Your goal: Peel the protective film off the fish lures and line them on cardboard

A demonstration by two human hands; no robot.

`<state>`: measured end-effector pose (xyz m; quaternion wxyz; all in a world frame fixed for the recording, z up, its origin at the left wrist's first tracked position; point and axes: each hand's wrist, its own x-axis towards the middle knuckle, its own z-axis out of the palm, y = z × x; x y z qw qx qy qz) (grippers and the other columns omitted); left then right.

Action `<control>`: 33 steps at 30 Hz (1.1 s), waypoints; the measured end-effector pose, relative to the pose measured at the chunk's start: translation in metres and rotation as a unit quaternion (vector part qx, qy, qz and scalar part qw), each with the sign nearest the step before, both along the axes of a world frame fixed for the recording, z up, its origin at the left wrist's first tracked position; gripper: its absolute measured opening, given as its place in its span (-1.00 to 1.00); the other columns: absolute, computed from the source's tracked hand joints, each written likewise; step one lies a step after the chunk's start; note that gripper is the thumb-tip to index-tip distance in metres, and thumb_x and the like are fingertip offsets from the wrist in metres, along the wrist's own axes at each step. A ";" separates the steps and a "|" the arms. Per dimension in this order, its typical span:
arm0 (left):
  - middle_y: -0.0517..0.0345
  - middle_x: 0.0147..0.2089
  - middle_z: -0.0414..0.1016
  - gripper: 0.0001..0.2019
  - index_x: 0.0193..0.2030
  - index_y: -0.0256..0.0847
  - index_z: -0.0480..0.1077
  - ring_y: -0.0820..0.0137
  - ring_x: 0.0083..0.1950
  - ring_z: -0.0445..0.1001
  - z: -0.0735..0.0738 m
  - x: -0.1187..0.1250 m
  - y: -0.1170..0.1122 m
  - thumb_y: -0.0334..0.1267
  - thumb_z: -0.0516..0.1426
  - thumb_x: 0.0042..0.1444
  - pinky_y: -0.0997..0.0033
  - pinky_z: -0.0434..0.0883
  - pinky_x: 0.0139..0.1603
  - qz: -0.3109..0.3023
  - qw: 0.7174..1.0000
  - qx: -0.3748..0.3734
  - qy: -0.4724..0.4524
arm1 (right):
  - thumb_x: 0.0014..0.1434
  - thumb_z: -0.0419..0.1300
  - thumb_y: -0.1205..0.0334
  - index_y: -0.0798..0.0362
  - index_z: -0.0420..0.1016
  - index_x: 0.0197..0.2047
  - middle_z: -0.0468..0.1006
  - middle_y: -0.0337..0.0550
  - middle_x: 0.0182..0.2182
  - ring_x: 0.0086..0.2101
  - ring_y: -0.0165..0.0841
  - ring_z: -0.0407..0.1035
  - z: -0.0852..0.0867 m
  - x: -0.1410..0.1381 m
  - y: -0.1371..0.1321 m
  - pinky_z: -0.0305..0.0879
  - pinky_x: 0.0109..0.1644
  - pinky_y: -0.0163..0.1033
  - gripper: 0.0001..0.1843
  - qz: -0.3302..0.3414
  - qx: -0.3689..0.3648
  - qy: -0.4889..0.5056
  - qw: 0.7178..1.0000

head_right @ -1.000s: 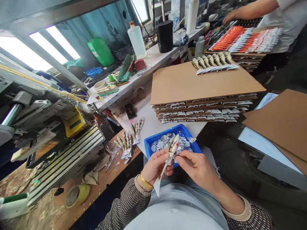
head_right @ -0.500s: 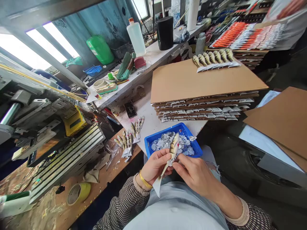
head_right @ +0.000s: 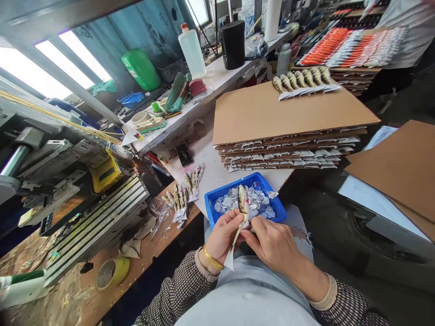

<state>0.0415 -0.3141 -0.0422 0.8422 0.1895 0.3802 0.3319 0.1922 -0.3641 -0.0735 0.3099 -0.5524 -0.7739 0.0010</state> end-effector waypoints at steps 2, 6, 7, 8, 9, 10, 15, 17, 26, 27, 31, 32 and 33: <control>0.22 -0.43 0.43 -0.58 -0.27 -0.33 0.49 0.60 -0.47 0.34 -0.002 0.002 -0.002 -0.11 0.49 -0.15 0.59 0.27 -0.44 0.013 1.000 -0.001 -0.010 | 0.55 -0.13 0.01 -0.03 0.18 -0.35 0.36 -0.31 -0.54 -0.56 -0.36 0.38 -0.001 -0.001 -0.001 0.02 -0.47 -0.23 -0.59 -0.004 -0.020 0.016 1.000; 0.20 -0.36 0.48 -0.61 -0.23 -0.30 0.51 0.56 -0.43 0.39 -0.005 0.005 -0.003 -0.14 0.48 -0.11 0.55 0.30 -0.39 0.036 0.998 0.008 -0.044 | 0.52 -0.09 -0.07 -0.05 0.16 -0.37 0.35 -0.37 -0.59 -0.59 -0.39 0.30 0.001 0.000 -0.007 0.06 -0.47 -0.26 -0.57 -0.005 -0.153 0.121 0.981; 0.18 -0.33 0.50 -0.62 -0.20 -0.29 0.52 0.55 -0.41 0.40 -0.006 0.006 -0.004 -0.15 0.47 -0.09 0.54 0.31 -0.38 0.042 0.998 0.016 -0.050 | 0.50 -0.06 -0.10 -0.05 0.17 -0.36 0.34 -0.39 -0.61 -0.60 -0.40 0.27 0.002 0.001 -0.008 0.06 -0.48 -0.27 -0.57 -0.006 -0.195 0.149 0.969; 0.17 -0.31 0.52 -0.63 -0.17 -0.28 0.53 0.54 -0.39 0.41 -0.007 0.006 -0.004 -0.16 0.46 -0.07 0.53 0.32 -0.35 0.047 0.997 0.026 -0.054 | 0.48 -0.03 -0.15 -0.05 0.19 -0.36 0.32 -0.41 -0.63 -0.61 -0.40 0.23 0.004 0.001 -0.009 0.06 -0.49 -0.27 -0.56 -0.010 -0.232 0.173 0.957; 0.16 -0.28 0.54 -0.63 -0.14 -0.27 0.54 0.53 -0.37 0.43 -0.008 0.006 -0.004 -0.17 0.45 -0.04 0.52 0.33 -0.33 0.050 0.996 0.036 -0.059 | 0.45 0.00 -0.19 -0.05 0.22 -0.34 0.31 -0.42 -0.64 -0.62 -0.40 0.21 0.005 0.002 -0.009 0.05 -0.50 -0.28 -0.56 -0.015 -0.261 0.193 0.946; 0.14 -0.25 0.55 -0.63 -0.11 -0.25 0.54 0.52 -0.35 0.44 -0.009 0.006 -0.005 -0.18 0.44 -0.02 0.51 0.35 -0.29 0.051 0.996 0.044 -0.063 | 0.41 0.02 -0.23 -0.04 0.25 -0.32 0.30 -0.43 -0.66 -0.62 -0.40 0.18 0.006 0.002 -0.009 0.04 -0.50 -0.27 -0.55 -0.022 -0.281 0.210 0.936; 0.07 -0.10 0.60 -0.62 -0.06 -0.21 0.55 0.38 -0.15 0.54 -0.010 0.005 -0.009 -0.20 0.44 -0.01 0.37 0.43 -0.04 0.051 0.994 0.068 -0.067 | 0.31 0.08 -0.33 -0.03 0.30 -0.31 0.27 -0.43 -0.65 -0.60 -0.41 0.10 0.013 0.000 -0.006 -0.02 -0.51 -0.27 -0.49 -0.046 -0.319 0.260 0.910; 0.08 -0.12 0.60 -0.63 -0.07 -0.21 0.55 0.39 -0.16 0.53 -0.009 0.005 -0.011 -0.21 0.44 -0.03 0.38 0.43 -0.05 0.060 0.994 0.075 -0.060 | 0.29 0.10 -0.34 -0.04 0.26 -0.35 0.26 -0.43 -0.65 -0.59 -0.42 0.09 0.015 -0.001 -0.005 -0.01 -0.50 -0.27 -0.48 -0.047 -0.324 0.263 0.908; 0.10 -0.19 0.56 -0.64 -0.15 -0.25 0.51 0.41 -0.18 0.50 -0.010 -0.001 -0.011 -0.22 0.46 -0.05 0.40 0.40 -0.07 0.065 0.993 0.087 -0.043 | 0.29 0.12 -0.30 -0.04 0.18 -0.40 0.21 -0.43 -0.63 -0.56 -0.44 0.02 0.020 -0.003 -0.004 -0.03 -0.49 -0.29 -0.48 -0.040 -0.338 0.259 0.904; 0.13 -0.22 0.55 -0.66 -0.18 -0.24 0.49 0.44 -0.20 0.49 -0.011 -0.002 -0.011 -0.23 0.46 -0.05 0.42 0.40 -0.09 0.065 0.993 0.091 -0.048 | 0.28 0.12 -0.30 -0.04 0.17 -0.41 0.20 -0.43 -0.64 -0.56 -0.44 0.01 0.021 -0.003 -0.004 -0.04 -0.49 -0.29 -0.48 -0.040 -0.339 0.260 0.903; 0.25 -0.36 0.46 -0.70 -0.29 -0.23 0.42 0.53 -0.32 0.41 -0.015 -0.005 -0.013 -0.28 0.45 -0.03 0.50 0.34 -0.22 0.061 0.992 0.097 -0.057 | 0.29 0.12 -0.28 -0.04 0.14 -0.41 0.17 -0.43 -0.63 -0.55 -0.44 -0.02 0.027 -0.006 -0.004 -0.06 -0.49 -0.29 -0.49 -0.035 -0.341 0.268 0.900; 0.25 -0.36 0.45 -0.70 -0.29 -0.23 0.41 0.53 -0.32 0.41 -0.015 -0.006 -0.013 -0.28 0.45 -0.03 0.50 0.33 -0.23 0.059 0.992 0.098 -0.058 | 0.30 0.12 -0.26 -0.04 0.13 -0.42 0.16 -0.43 -0.62 -0.55 -0.44 -0.02 0.028 -0.006 -0.004 -0.06 -0.49 -0.29 -0.49 -0.029 -0.343 0.268 0.900; 0.25 -0.36 0.45 -0.69 -0.29 -0.24 0.41 0.53 -0.32 0.41 -0.015 -0.006 -0.014 -0.28 0.45 -0.03 0.50 0.33 -0.23 0.056 0.992 0.099 -0.059 | 0.30 0.12 -0.25 -0.04 0.12 -0.42 0.16 -0.43 -0.62 -0.55 -0.44 -0.03 0.029 -0.005 -0.004 -0.07 -0.49 -0.29 -0.49 -0.022 -0.344 0.266 0.900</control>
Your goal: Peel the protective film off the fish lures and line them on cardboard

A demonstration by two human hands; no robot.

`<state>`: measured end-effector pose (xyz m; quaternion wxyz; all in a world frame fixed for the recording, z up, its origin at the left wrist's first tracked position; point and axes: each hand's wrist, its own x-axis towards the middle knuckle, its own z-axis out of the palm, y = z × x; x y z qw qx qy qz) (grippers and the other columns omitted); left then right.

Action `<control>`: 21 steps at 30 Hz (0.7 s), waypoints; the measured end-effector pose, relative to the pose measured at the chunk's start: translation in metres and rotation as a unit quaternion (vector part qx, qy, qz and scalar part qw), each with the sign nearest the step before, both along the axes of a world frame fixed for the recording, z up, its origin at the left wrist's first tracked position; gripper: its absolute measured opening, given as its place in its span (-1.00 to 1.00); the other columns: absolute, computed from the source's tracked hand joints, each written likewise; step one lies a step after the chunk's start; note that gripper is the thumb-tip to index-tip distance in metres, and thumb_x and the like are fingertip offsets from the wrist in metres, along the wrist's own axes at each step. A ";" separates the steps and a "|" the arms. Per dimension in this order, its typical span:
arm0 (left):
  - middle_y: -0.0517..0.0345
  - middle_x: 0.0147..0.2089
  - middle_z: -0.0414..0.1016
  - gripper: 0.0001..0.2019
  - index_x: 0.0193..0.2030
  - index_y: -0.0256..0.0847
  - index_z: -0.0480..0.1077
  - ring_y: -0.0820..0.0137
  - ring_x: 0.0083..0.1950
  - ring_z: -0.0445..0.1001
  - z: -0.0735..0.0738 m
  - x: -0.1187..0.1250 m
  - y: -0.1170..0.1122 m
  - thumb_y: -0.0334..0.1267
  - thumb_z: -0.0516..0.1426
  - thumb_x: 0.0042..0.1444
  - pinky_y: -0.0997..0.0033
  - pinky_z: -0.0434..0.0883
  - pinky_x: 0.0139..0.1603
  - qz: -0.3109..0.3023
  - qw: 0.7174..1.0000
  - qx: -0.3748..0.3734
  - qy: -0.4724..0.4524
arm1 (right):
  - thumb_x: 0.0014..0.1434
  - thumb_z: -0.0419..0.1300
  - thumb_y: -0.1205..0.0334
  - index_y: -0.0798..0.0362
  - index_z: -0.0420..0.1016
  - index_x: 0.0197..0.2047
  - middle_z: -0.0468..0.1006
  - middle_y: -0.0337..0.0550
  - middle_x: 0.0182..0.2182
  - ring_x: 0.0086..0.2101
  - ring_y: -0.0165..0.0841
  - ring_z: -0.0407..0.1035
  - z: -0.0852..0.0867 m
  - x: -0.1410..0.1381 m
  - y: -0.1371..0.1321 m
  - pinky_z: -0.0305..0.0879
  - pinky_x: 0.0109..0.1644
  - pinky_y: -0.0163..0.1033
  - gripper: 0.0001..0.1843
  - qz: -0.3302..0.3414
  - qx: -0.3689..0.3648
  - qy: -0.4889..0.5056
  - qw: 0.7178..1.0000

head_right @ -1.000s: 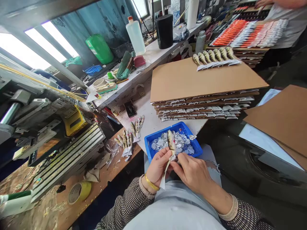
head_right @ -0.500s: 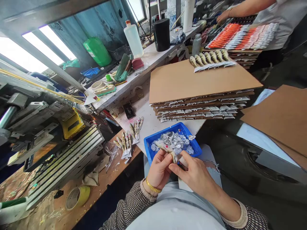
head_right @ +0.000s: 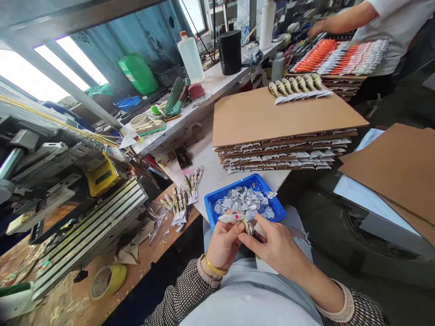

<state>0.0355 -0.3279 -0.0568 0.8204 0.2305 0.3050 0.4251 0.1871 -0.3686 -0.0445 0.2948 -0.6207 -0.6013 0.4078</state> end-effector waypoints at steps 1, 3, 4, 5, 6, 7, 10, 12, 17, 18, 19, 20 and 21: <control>0.24 -0.35 0.46 -0.69 -0.29 -0.24 0.41 0.52 -0.32 0.41 0.000 0.000 0.000 -0.27 0.45 -0.04 0.49 0.34 -0.23 -0.003 1.000 0.002 -0.001 | 0.31 0.12 -0.25 -0.04 0.12 -0.43 0.16 -0.43 -0.62 -0.55 -0.44 -0.03 0.001 0.001 0.000 -0.07 -0.49 -0.29 -0.49 0.008 0.001 0.000 1.000; 0.23 -0.34 0.47 -0.68 -0.29 -0.25 0.40 0.51 -0.31 0.42 0.002 -0.001 -0.001 -0.27 0.45 -0.04 0.49 0.34 -0.22 -0.008 1.000 0.002 -0.001 | 0.31 0.13 -0.24 -0.04 0.09 -0.43 0.14 -0.44 -0.62 -0.54 -0.45 -0.03 0.001 0.003 -0.001 -0.07 -0.49 -0.29 -0.48 0.022 0.006 -0.006 1.000; 0.22 -0.34 0.47 -0.68 -0.29 -0.25 0.40 0.51 -0.31 0.43 0.003 -0.001 -0.001 -0.27 0.45 -0.05 0.48 0.34 -0.23 -0.011 1.000 0.000 -0.003 | 0.31 0.13 -0.24 -0.03 0.08 -0.43 0.13 -0.44 -0.61 -0.54 -0.45 -0.03 0.001 0.004 -0.001 -0.07 -0.49 -0.29 -0.48 0.028 0.009 -0.010 1.000; 0.22 -0.34 0.48 -0.67 -0.29 -0.24 0.40 0.51 -0.31 0.43 0.003 -0.001 -0.001 -0.27 0.45 -0.05 0.49 0.34 -0.24 -0.012 1.000 -0.004 -0.004 | 0.32 0.14 -0.24 -0.03 0.07 -0.43 0.13 -0.44 -0.60 -0.53 -0.45 -0.02 0.000 0.006 -0.001 -0.07 -0.48 -0.30 -0.47 0.033 0.012 -0.016 0.999; 0.22 -0.35 0.48 -0.67 -0.29 -0.24 0.40 0.51 -0.32 0.43 0.004 -0.002 -0.001 -0.28 0.46 -0.06 0.49 0.33 -0.25 -0.012 1.000 -0.008 -0.005 | 0.32 0.14 -0.24 -0.03 0.07 -0.43 0.13 -0.43 -0.59 -0.52 -0.45 -0.02 0.000 0.007 -0.001 -0.06 -0.48 -0.30 -0.47 0.038 0.014 -0.022 0.999; 0.22 -0.35 0.48 -0.67 -0.29 -0.24 0.39 0.51 -0.32 0.42 0.005 -0.002 -0.001 -0.27 0.46 -0.06 0.49 0.33 -0.25 -0.013 1.000 -0.011 -0.005 | 0.33 0.13 -0.24 -0.03 0.06 -0.43 0.13 -0.43 -0.58 -0.51 -0.45 -0.01 -0.001 0.007 -0.001 -0.06 -0.47 -0.30 -0.46 0.044 0.015 -0.028 0.999; 0.22 -0.36 0.48 -0.65 -0.31 -0.24 0.39 0.50 -0.34 0.42 0.007 -0.002 0.000 -0.26 0.47 -0.08 0.48 0.32 -0.26 -0.013 1.000 -0.016 0.000 | 0.36 0.10 -0.25 -0.03 0.05 -0.44 0.15 -0.40 -0.58 -0.52 -0.44 0.00 -0.002 0.007 -0.001 -0.07 -0.46 -0.28 -0.45 0.058 0.027 -0.052 0.997; 0.21 -0.36 0.49 -0.65 -0.32 -0.24 0.39 0.50 -0.34 0.42 0.008 -0.002 0.001 -0.26 0.47 -0.09 0.48 0.32 -0.27 -0.014 1.000 -0.013 0.004 | 0.37 0.09 -0.25 -0.03 0.06 -0.45 0.19 -0.39 -0.59 -0.53 -0.43 0.02 -0.003 0.007 -0.002 -0.08 -0.46 -0.26 -0.45 0.054 0.048 -0.080 0.994; 0.23 -0.38 0.47 -0.66 -0.33 -0.24 0.39 0.52 -0.37 0.39 0.007 -0.002 0.004 -0.26 0.47 -0.08 0.50 0.29 -0.30 -0.015 1.000 -0.007 0.007 | 0.38 0.10 -0.24 -0.02 0.13 -0.45 0.31 -0.34 -0.56 -0.53 -0.41 0.11 -0.009 0.008 -0.002 -0.05 -0.42 -0.24 -0.46 0.050 0.101 -0.144 0.983; 0.23 -0.38 0.47 -0.66 -0.33 -0.24 0.39 0.52 -0.37 0.38 0.007 -0.002 0.005 -0.26 0.47 -0.09 0.50 0.28 -0.30 -0.015 1.000 -0.009 0.007 | 0.39 0.09 -0.24 -0.02 0.14 -0.45 0.31 -0.34 -0.55 -0.53 -0.41 0.12 -0.010 0.009 -0.003 -0.05 -0.42 -0.24 -0.46 0.053 0.106 -0.148 0.982; 0.23 -0.39 0.46 -0.66 -0.34 -0.24 0.39 0.52 -0.38 0.38 0.008 -0.002 0.005 -0.26 0.47 -0.09 0.50 0.28 -0.30 -0.017 1.000 -0.012 0.006 | 0.39 0.08 -0.24 -0.02 0.14 -0.45 0.31 -0.34 -0.56 -0.53 -0.41 0.13 -0.012 0.010 -0.003 -0.05 -0.41 -0.25 -0.46 0.056 0.108 -0.151 0.981; 0.24 -0.39 0.46 -0.66 -0.34 -0.24 0.39 0.52 -0.38 0.38 0.008 -0.002 0.005 -0.26 0.47 -0.10 0.50 0.28 -0.30 -0.017 1.000 -0.015 0.005 | 0.40 0.07 -0.24 -0.02 0.14 -0.46 0.30 -0.34 -0.56 -0.53 -0.40 0.13 -0.013 0.010 -0.003 -0.05 -0.41 -0.25 -0.45 0.059 0.111 -0.151 0.981; 0.23 -0.39 0.46 -0.66 -0.34 -0.25 0.40 0.52 -0.37 0.38 0.009 -0.001 0.006 -0.26 0.47 -0.10 0.50 0.29 -0.29 -0.017 1.000 -0.017 0.005 | 0.40 0.06 -0.24 -0.02 0.14 -0.46 0.29 -0.34 -0.57 -0.54 -0.40 0.13 -0.014 0.011 -0.003 -0.06 -0.42 -0.25 -0.45 0.061 0.114 -0.150 0.980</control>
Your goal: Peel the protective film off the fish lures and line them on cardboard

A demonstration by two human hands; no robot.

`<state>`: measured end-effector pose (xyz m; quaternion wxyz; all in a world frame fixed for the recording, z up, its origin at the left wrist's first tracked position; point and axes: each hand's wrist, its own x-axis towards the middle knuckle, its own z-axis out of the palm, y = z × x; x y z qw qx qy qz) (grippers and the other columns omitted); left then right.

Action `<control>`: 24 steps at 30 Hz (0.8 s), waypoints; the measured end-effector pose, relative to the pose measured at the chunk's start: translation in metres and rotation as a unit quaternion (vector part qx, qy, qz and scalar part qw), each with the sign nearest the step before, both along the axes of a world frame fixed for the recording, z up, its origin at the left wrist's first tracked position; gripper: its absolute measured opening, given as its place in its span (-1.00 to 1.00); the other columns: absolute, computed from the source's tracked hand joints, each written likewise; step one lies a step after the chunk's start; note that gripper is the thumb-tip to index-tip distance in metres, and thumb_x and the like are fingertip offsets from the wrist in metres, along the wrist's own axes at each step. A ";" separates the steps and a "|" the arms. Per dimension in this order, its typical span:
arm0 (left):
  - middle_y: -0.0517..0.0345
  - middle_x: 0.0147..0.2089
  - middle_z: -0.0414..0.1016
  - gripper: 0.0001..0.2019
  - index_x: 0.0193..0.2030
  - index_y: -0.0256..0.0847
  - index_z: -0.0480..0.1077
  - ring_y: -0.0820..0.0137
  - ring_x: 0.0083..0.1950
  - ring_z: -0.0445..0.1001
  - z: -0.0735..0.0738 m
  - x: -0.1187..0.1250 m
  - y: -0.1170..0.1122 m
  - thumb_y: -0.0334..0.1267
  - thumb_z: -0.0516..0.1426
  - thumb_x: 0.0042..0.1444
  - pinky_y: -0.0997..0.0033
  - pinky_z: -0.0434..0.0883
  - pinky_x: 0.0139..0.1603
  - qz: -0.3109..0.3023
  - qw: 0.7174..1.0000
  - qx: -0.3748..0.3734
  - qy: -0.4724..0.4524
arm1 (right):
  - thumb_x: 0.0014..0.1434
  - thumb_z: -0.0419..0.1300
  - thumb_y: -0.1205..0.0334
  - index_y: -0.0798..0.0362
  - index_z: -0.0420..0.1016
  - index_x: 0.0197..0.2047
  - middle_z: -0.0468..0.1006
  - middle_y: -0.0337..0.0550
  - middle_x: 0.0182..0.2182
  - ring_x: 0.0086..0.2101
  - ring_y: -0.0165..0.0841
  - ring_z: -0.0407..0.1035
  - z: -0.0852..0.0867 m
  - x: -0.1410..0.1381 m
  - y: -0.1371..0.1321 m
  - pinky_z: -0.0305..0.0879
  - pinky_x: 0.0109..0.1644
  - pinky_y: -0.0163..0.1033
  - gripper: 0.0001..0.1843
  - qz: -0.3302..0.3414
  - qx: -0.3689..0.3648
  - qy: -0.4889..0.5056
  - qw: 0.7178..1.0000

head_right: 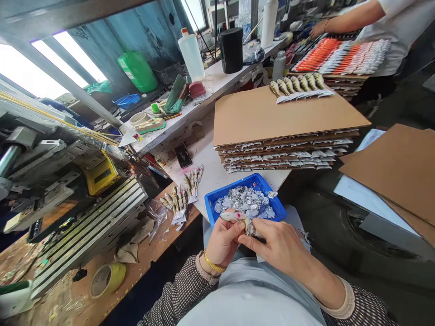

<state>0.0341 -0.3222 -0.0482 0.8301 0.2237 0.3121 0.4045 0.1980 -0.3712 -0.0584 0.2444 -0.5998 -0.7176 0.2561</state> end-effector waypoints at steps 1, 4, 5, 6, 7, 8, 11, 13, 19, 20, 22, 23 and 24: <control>0.22 -0.38 0.47 -0.66 -0.33 -0.25 0.42 0.52 -0.37 0.39 0.000 0.000 0.000 -0.25 0.48 -0.10 0.49 0.31 -0.28 0.000 1.000 -0.002 0.001 | 0.41 0.06 -0.25 -0.02 0.15 -0.46 0.29 -0.34 -0.57 -0.54 -0.40 0.14 -0.001 0.000 0.000 -0.07 -0.42 -0.25 -0.44 0.001 0.004 0.002 1.000; 0.19 -0.36 0.49 -0.66 -0.27 -0.27 0.47 0.51 -0.36 0.42 0.001 0.002 0.003 -0.21 0.48 -0.10 0.48 0.35 -0.25 -0.002 1.000 -0.005 0.007 | 0.40 0.04 -0.27 -0.02 0.15 -0.49 0.29 -0.33 -0.59 -0.56 -0.41 0.15 -0.001 0.000 0.002 -0.08 -0.45 -0.25 -0.41 -0.005 0.019 0.009 1.000; 0.18 -0.36 0.50 -0.65 -0.26 -0.28 0.48 0.51 -0.36 0.42 0.000 0.002 0.004 -0.20 0.48 -0.09 0.48 0.35 -0.25 -0.001 1.000 -0.007 0.009 | 0.40 0.04 -0.29 -0.02 0.14 -0.50 0.30 -0.33 -0.59 -0.57 -0.41 0.15 -0.001 0.001 0.002 -0.08 -0.46 -0.25 -0.40 -0.011 0.025 0.010 1.000; 0.18 -0.36 0.50 -0.66 -0.25 -0.28 0.49 0.52 -0.38 0.42 -0.001 0.002 0.005 -0.20 0.47 -0.08 0.49 0.36 -0.26 -0.001 1.000 -0.010 0.010 | 0.39 0.04 -0.30 -0.02 0.14 -0.51 0.29 -0.32 -0.60 -0.57 -0.40 0.15 -0.001 0.001 0.003 -0.06 -0.47 -0.25 -0.39 -0.020 0.034 0.012 0.999; 0.18 -0.36 0.50 -0.66 -0.24 -0.29 0.50 0.54 -0.40 0.42 -0.003 0.002 0.006 -0.20 0.47 -0.07 0.50 0.37 -0.28 0.000 1.000 -0.012 0.012 | 0.38 0.05 -0.32 -0.02 0.16 -0.51 0.30 -0.32 -0.60 -0.57 -0.40 0.15 0.000 0.002 0.004 -0.04 -0.47 -0.25 -0.38 -0.029 0.043 0.015 0.999; 0.18 -0.36 0.51 -0.66 -0.23 -0.28 0.50 0.54 -0.42 0.42 -0.005 0.002 0.008 -0.20 0.47 -0.07 0.51 0.37 -0.31 0.000 1.000 -0.015 0.015 | 0.36 0.06 -0.34 -0.03 0.21 -0.50 0.31 -0.31 -0.60 -0.58 -0.40 0.17 0.001 0.003 0.005 0.01 -0.48 -0.25 -0.39 -0.040 0.049 0.022 0.998; 0.21 -0.39 0.50 -0.65 -0.20 -0.27 0.50 0.55 -0.49 0.43 -0.009 0.002 0.013 -0.19 0.46 -0.07 0.52 0.39 -0.38 0.007 0.999 -0.020 0.025 | 0.31 0.13 -0.34 -0.04 0.44 -0.29 0.48 -0.25 -0.46 -0.54 -0.38 0.31 0.006 0.006 0.008 0.23 -0.45 -0.27 -0.49 -0.072 0.073 0.070 0.992; 0.23 -0.40 0.49 -0.65 -0.20 -0.26 0.51 0.56 -0.49 0.44 -0.011 0.002 0.016 -0.20 0.47 -0.08 0.54 0.41 -0.40 0.015 0.999 -0.028 0.029 | 0.32 0.18 -0.26 -0.05 0.48 -0.09 0.58 -0.16 -0.26 -0.40 -0.34 0.46 0.010 0.006 0.011 0.37 -0.34 -0.27 -0.57 -0.087 0.090 0.101 0.987; 0.21 -0.34 0.49 -0.63 -0.20 -0.27 0.51 0.52 -0.40 0.47 -0.007 0.011 0.025 -0.20 0.48 -0.10 0.53 0.49 -0.38 0.034 0.998 -0.028 0.045 | 0.40 0.12 0.15 -0.04 0.48 -0.22 0.55 -0.14 -0.28 -0.28 -0.29 0.50 0.014 -0.008 0.027 0.44 -0.20 -0.24 -0.83 -0.059 0.130 0.140 0.980; 0.21 -0.34 0.49 -0.62 -0.20 -0.27 0.51 0.52 -0.41 0.47 -0.007 0.012 0.027 -0.20 0.48 -0.10 0.51 0.50 -0.38 0.039 0.998 -0.023 0.053 | 0.40 0.11 0.19 -0.03 0.47 -0.25 0.55 -0.15 -0.32 -0.31 -0.30 0.49 0.014 -0.010 0.029 0.43 -0.22 -0.25 -0.82 -0.057 0.138 0.152 0.977; 0.22 -0.35 0.49 -0.63 -0.20 -0.27 0.50 0.54 -0.44 0.45 -0.009 0.014 0.032 -0.19 0.47 -0.10 0.52 0.50 -0.39 0.061 0.995 -0.020 0.072 | 0.39 0.12 0.21 -0.02 0.47 -0.27 0.55 -0.17 -0.34 -0.32 -0.32 0.49 0.011 -0.010 0.031 0.42 -0.23 -0.27 -0.82 -0.065 0.145 0.180 0.971; 0.23 -0.35 0.49 -0.63 -0.21 -0.27 0.50 0.55 -0.44 0.44 -0.011 0.014 0.036 -0.19 0.47 -0.10 0.55 0.49 -0.40 0.078 0.993 -0.022 0.081 | 0.38 0.15 0.20 -0.02 0.48 -0.28 0.56 -0.17 -0.35 -0.33 -0.32 0.50 0.009 -0.006 0.032 0.42 -0.24 -0.28 -0.82 -0.080 0.141 0.196 0.967; 0.23 -0.35 0.49 -0.63 -0.22 -0.27 0.50 0.57 -0.45 0.44 -0.012 0.013 0.040 -0.19 0.47 -0.10 0.57 0.47 -0.40 0.097 0.991 -0.024 0.090 | 0.36 0.17 0.17 -0.02 0.49 -0.29 0.57 -0.18 -0.36 -0.34 -0.32 0.50 0.006 -0.001 0.033 0.43 -0.24 -0.29 -0.82 -0.104 0.129 0.208 0.964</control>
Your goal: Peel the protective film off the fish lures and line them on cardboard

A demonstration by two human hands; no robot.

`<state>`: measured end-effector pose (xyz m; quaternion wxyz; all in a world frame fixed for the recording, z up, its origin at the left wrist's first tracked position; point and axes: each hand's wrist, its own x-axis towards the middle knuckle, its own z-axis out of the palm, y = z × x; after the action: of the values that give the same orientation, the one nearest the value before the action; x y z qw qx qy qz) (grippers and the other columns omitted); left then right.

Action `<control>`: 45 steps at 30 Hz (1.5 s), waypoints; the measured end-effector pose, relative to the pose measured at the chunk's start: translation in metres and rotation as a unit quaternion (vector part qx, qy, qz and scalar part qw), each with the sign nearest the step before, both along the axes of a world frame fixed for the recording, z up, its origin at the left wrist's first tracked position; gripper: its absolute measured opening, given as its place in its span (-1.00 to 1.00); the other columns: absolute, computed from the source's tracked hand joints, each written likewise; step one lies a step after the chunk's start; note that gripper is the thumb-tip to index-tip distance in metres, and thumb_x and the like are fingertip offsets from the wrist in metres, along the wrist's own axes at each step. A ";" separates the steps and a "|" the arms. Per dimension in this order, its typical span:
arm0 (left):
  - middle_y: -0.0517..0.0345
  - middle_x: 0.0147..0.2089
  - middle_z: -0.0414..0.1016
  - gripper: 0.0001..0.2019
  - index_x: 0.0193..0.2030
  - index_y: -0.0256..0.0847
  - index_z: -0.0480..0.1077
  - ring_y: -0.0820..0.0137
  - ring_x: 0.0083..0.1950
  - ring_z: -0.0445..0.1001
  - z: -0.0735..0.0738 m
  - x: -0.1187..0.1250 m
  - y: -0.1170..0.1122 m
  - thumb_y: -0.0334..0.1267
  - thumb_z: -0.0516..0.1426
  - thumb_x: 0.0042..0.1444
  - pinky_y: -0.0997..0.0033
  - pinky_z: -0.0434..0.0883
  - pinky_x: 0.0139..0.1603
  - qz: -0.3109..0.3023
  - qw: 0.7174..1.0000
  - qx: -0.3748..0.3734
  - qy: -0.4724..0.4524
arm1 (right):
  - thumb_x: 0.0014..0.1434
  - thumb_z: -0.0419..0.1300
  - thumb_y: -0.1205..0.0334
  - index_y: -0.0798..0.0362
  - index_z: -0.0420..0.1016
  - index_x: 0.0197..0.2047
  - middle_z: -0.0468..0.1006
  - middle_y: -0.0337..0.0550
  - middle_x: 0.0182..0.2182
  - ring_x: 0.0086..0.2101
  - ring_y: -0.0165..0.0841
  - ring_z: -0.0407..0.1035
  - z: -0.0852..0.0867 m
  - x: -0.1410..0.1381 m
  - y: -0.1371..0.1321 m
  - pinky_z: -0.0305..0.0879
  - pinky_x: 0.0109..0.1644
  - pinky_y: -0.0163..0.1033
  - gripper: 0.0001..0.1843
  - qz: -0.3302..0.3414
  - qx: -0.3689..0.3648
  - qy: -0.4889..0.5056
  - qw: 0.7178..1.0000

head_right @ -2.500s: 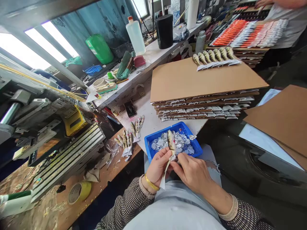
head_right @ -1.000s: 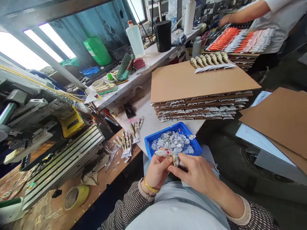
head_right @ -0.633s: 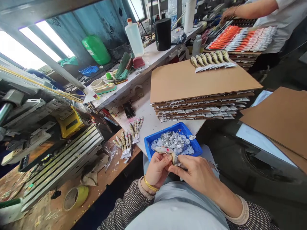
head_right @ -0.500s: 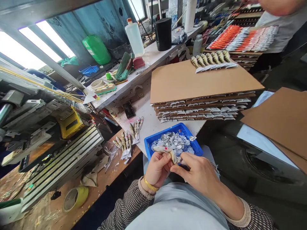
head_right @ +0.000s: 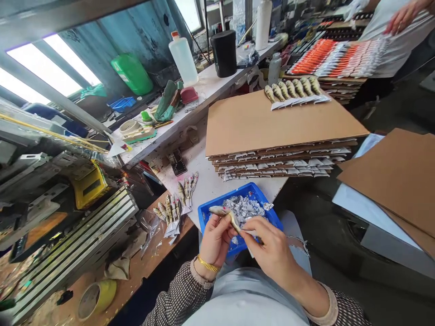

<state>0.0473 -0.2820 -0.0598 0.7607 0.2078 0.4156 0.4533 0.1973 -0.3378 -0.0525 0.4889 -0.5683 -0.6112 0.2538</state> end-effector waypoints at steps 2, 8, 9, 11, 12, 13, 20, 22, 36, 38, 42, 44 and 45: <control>0.24 -0.36 0.49 -0.62 -0.23 -0.26 0.50 0.58 -0.44 0.43 0.001 -0.002 0.011 -0.17 0.48 -0.12 0.60 0.45 -0.41 0.028 0.999 -0.001 0.017 | 0.31 0.23 0.08 -0.01 0.51 -0.30 0.59 -0.19 -0.38 -0.39 -0.32 0.49 -0.009 0.018 0.003 0.43 -0.28 -0.30 -0.80 -0.059 -0.055 0.024 0.996; 0.26 -0.40 0.45 -0.65 -0.26 -0.28 0.53 0.59 -0.48 0.38 0.036 -0.008 0.062 -0.15 0.47 -0.10 0.59 0.41 -0.47 0.004 0.993 0.083 0.082 | 0.26 0.20 -0.06 0.03 0.57 -0.24 0.67 -0.13 -0.34 -0.39 -0.25 0.54 -0.056 0.073 0.024 0.44 -0.33 -0.27 -0.68 -0.113 -0.146 -0.005 0.983; 0.25 -0.40 0.45 -0.66 -0.25 -0.29 0.53 0.58 -0.47 0.39 0.045 -0.005 0.075 -0.14 0.46 -0.09 0.58 0.42 -0.47 -0.006 0.990 0.107 0.092 | 0.27 0.19 -0.05 0.03 0.58 -0.24 0.67 -0.12 -0.33 -0.37 -0.24 0.55 -0.062 0.076 0.028 0.45 -0.31 -0.25 -0.68 -0.102 -0.138 -0.012 0.985; 0.22 -0.39 0.47 -0.65 -0.22 -0.29 0.54 0.56 -0.46 0.40 0.064 0.005 0.103 -0.12 0.44 -0.06 0.56 0.41 -0.47 -0.035 0.981 0.156 0.107 | 0.30 0.16 -0.02 0.02 0.58 -0.25 0.67 -0.10 -0.31 -0.31 -0.21 0.56 -0.072 0.078 0.035 0.47 -0.21 -0.20 -0.69 -0.082 -0.112 -0.027 0.990; 0.21 -0.38 0.48 -0.65 -0.21 -0.29 0.54 0.55 -0.46 0.40 0.072 0.014 0.120 -0.11 0.43 -0.04 0.56 0.40 -0.48 -0.051 0.976 0.181 0.111 | 0.31 0.15 0.00 0.01 0.58 -0.25 0.67 -0.08 -0.30 -0.27 -0.20 0.56 -0.075 0.077 0.038 0.48 -0.17 -0.16 -0.70 -0.073 -0.095 -0.037 0.992; 0.20 -0.38 0.48 -0.66 -0.22 -0.30 0.54 0.55 -0.47 0.40 0.081 0.024 0.137 -0.11 0.42 -0.03 0.56 0.39 -0.49 -0.070 0.970 0.203 0.116 | 0.33 0.12 0.02 0.00 0.58 -0.26 0.66 -0.07 -0.29 -0.25 -0.19 0.56 -0.077 0.075 0.040 0.48 -0.12 -0.14 -0.70 -0.066 -0.076 -0.046 0.994; 0.26 -0.51 0.39 -0.87 -0.35 -0.33 0.46 0.60 -0.56 0.33 0.112 0.136 0.278 -0.35 0.24 0.22 0.52 0.37 -0.43 -0.128 0.924 0.252 0.257 | 0.40 0.06 0.17 -0.04 0.60 -0.17 0.64 -0.04 -0.13 -0.15 -0.19 0.58 -0.091 0.075 0.044 0.56 -0.07 -0.12 -0.73 -0.060 0.045 -0.101 0.992; 0.27 -0.54 0.36 -0.87 -0.35 -0.35 0.45 0.60 -0.57 0.31 0.113 0.173 0.312 -0.39 0.21 0.26 0.49 0.39 -0.41 -0.131 0.913 0.258 0.288 | 0.40 0.07 0.23 -0.07 0.59 -0.12 0.64 -0.09 -0.12 -0.14 -0.20 0.59 -0.097 0.077 0.044 0.58 -0.08 -0.16 -0.76 -0.063 0.073 -0.124 0.988; -0.04 0.16 0.47 -0.66 0.14 -0.23 0.43 0.21 0.10 0.51 0.102 0.275 0.411 -0.13 0.19 0.30 0.04 0.51 0.09 -0.227 0.699 0.320 0.598 | 0.40 0.01 0.34 -0.09 0.47 -0.13 0.57 -0.16 -0.28 -0.33 -0.32 0.53 -0.124 0.079 0.053 0.49 -0.32 -0.35 -0.77 -0.010 0.031 -0.149 0.988; -0.05 0.17 0.48 -0.67 0.12 -0.23 0.45 0.19 0.15 0.49 0.107 0.272 0.408 -0.13 0.20 0.30 -0.01 0.46 0.16 -0.238 0.659 0.344 0.626 | 0.41 0.00 0.34 -0.08 0.45 -0.17 0.54 -0.18 -0.31 -0.37 -0.35 0.51 -0.117 0.078 0.054 0.45 -0.38 -0.38 -0.77 0.004 0.010 -0.147 0.989; -0.19 0.18 0.53 -0.70 0.11 -0.31 0.49 0.14 0.23 0.47 0.120 0.258 0.391 -0.26 0.17 0.29 0.14 0.33 0.27 -0.239 0.606 0.397 0.647 | 0.43 -0.03 0.34 -0.06 0.44 -0.18 0.52 -0.18 -0.32 -0.35 -0.36 0.51 -0.101 0.076 0.053 0.44 -0.33 -0.37 -0.76 0.017 0.013 -0.142 0.990; -0.17 0.23 0.51 -0.63 0.22 -0.31 0.44 0.18 0.28 0.43 0.126 0.235 0.377 -0.29 0.13 0.31 0.26 0.28 0.30 -0.227 0.594 0.420 0.648 | 0.43 -0.03 0.34 -0.05 0.44 -0.17 0.53 -0.17 -0.30 -0.32 -0.35 0.52 -0.095 0.074 0.049 0.45 -0.28 -0.34 -0.76 0.018 0.028 -0.137 0.990; -0.13 0.24 0.51 -0.59 0.28 -0.29 0.40 0.21 0.28 0.43 0.129 0.217 0.370 -0.28 0.12 0.32 0.29 0.26 0.31 -0.218 0.589 0.432 0.647 | 0.43 -0.03 0.33 -0.05 0.45 -0.15 0.53 -0.17 -0.28 -0.30 -0.34 0.52 -0.092 0.072 0.047 0.45 -0.25 -0.33 -0.76 0.020 0.033 -0.135 0.990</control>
<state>0.2639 0.0877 0.0696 0.1882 0.8349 0.4962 0.1463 0.2693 -0.2913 -0.1449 0.4153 -0.5687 -0.6907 0.1643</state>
